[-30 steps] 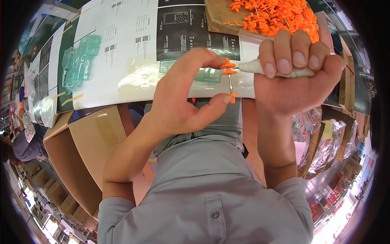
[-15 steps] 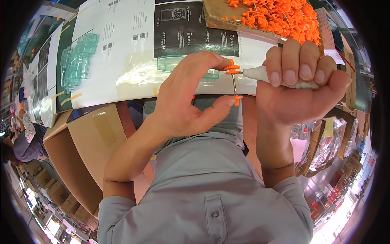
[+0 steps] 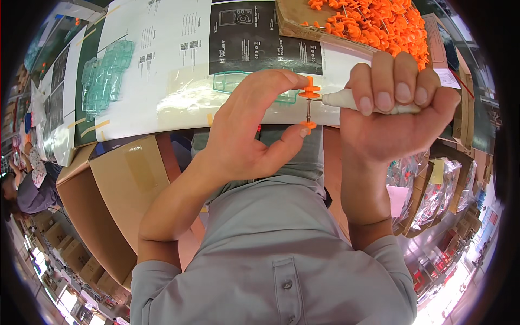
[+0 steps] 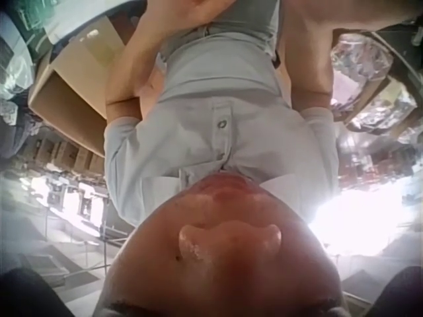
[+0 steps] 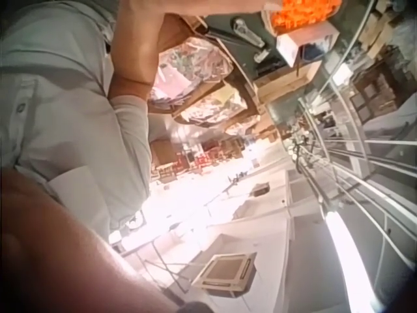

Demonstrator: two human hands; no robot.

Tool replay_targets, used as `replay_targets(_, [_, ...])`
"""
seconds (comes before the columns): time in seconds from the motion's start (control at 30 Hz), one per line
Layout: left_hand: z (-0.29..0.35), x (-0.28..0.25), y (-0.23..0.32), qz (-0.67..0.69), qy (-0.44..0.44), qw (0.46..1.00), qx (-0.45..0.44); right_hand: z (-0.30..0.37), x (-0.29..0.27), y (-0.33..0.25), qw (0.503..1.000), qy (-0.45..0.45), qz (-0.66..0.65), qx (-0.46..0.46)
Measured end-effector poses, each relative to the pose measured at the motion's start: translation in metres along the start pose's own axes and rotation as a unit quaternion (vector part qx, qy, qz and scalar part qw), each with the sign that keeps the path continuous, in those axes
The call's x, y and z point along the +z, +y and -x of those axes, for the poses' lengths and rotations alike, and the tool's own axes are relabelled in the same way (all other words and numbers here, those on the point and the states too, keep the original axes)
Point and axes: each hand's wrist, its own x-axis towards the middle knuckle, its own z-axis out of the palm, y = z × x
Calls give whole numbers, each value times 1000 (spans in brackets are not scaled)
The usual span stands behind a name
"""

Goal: Manually assembling small orange components into clear plastic casings on an assembly line.

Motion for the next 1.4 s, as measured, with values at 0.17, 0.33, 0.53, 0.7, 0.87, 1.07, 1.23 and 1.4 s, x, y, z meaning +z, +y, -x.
replay_targets(0.17, [1, -2, -4, 4, 8, 1000, 3, 3, 0, 2, 999, -33, -9, 9])
replay_targets(0.33, [1, -4, -4, -38, -8, 999, -1, 12, -2, 8, 999, -19, -7, 31])
replay_targets(0.53, [-8, -14, -13, -132, -63, 989, 2, 12, -13, 7, 997, 58, 16, 40])
replay_targets(0.7, [-8, -17, -28, -198, -119, 973, 0, 18, -16, 10, 991, 103, 54, 64])
replay_targets(0.87, [-10, -16, -31, -241, -133, 961, 3, 20, -20, 17, 982, 141, 85, 92])
replay_targets(1.07, [-13, -15, -25, -233, -150, 960, -46, 17, -24, 28, 976, 166, 105, 98])
replay_targets(1.23, [-12, -12, -25, -226, -134, 963, -66, 7, -25, 38, 981, 164, 101, 37])
replay_targets(1.4, [-7, -9, -29, -240, -114, 963, -50, 1, -31, 45, 983, 142, 117, 13])
